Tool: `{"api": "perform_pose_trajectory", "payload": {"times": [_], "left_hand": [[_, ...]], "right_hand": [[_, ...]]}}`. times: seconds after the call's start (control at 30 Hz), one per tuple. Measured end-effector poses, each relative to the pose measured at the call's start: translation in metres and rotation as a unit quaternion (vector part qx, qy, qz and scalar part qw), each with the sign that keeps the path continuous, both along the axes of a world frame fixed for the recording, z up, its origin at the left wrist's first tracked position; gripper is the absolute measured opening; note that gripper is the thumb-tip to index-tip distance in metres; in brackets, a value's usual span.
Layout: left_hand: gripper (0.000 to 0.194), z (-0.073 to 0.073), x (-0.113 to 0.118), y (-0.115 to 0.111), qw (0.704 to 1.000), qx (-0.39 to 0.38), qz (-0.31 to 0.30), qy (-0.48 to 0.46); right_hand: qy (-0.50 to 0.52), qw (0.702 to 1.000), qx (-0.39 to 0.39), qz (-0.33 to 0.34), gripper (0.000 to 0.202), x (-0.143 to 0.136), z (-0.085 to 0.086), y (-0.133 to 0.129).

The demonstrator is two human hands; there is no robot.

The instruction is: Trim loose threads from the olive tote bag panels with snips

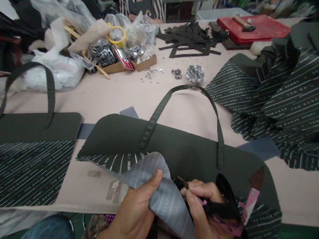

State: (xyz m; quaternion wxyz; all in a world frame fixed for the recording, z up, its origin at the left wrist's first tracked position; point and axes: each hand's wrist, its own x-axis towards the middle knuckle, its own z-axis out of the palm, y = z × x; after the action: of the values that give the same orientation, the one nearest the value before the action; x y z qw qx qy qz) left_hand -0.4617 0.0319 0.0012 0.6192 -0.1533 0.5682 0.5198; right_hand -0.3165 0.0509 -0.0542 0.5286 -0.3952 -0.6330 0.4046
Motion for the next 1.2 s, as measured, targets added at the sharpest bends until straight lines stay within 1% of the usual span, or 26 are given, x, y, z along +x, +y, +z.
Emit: {"api": "perform_pose_trajectory", "payload": {"times": [0.13, 0.23, 0.37, 0.5, 0.8, 0.87, 1.0, 1.13, 1.2], "left_hand": [[0.012, 0.000, 0.000, 0.003, 1.000, -0.013, 0.027, 0.010], [0.006, 0.001, 0.000, 0.004, 0.999, -0.018, 0.032, 0.010], [0.007, 0.007, 0.002, 0.008, 1.000, -0.018, 0.026, 0.001], [0.006, 0.010, 0.003, 0.009, 0.999, -0.031, 0.034, 0.008], [0.007, 0.003, -0.001, 0.003, 1.000, -0.014, 0.023, 0.000], [0.008, 0.003, -0.001, 0.002, 1.000, -0.012, 0.020, -0.004], [0.012, 0.005, 0.000, 0.002, 1.000, -0.011, 0.015, -0.012], [0.019, 0.004, 0.000, 0.002, 1.000, -0.006, 0.013, 0.001], [0.025, 0.000, 0.001, 0.000, 1.000, 0.005, 0.009, -0.001]], "right_hand": [[0.067, 0.997, -0.043, -0.004, 0.018, 0.003, 0.004, 0.000], [0.104, 0.992, -0.071, 0.005, 0.019, 0.007, 0.006, 0.000], [0.091, 0.994, -0.062, 0.003, 0.018, 0.008, 0.006, -0.001], [0.073, 0.996, -0.058, -0.008, 0.016, 0.006, 0.006, 0.000], [0.026, 0.998, -0.052, 0.002, 0.017, 0.008, 0.007, 0.001], [0.011, 0.999, -0.045, 0.014, 0.017, 0.009, 0.006, 0.001], [0.000, 0.999, -0.039, 0.035, 0.017, 0.009, 0.005, 0.005], [-0.020, 0.999, -0.013, 0.028, 0.019, 0.012, 0.001, 0.003], [0.009, 1.000, -0.019, 0.015, 0.016, 0.014, 0.000, -0.001]]}}
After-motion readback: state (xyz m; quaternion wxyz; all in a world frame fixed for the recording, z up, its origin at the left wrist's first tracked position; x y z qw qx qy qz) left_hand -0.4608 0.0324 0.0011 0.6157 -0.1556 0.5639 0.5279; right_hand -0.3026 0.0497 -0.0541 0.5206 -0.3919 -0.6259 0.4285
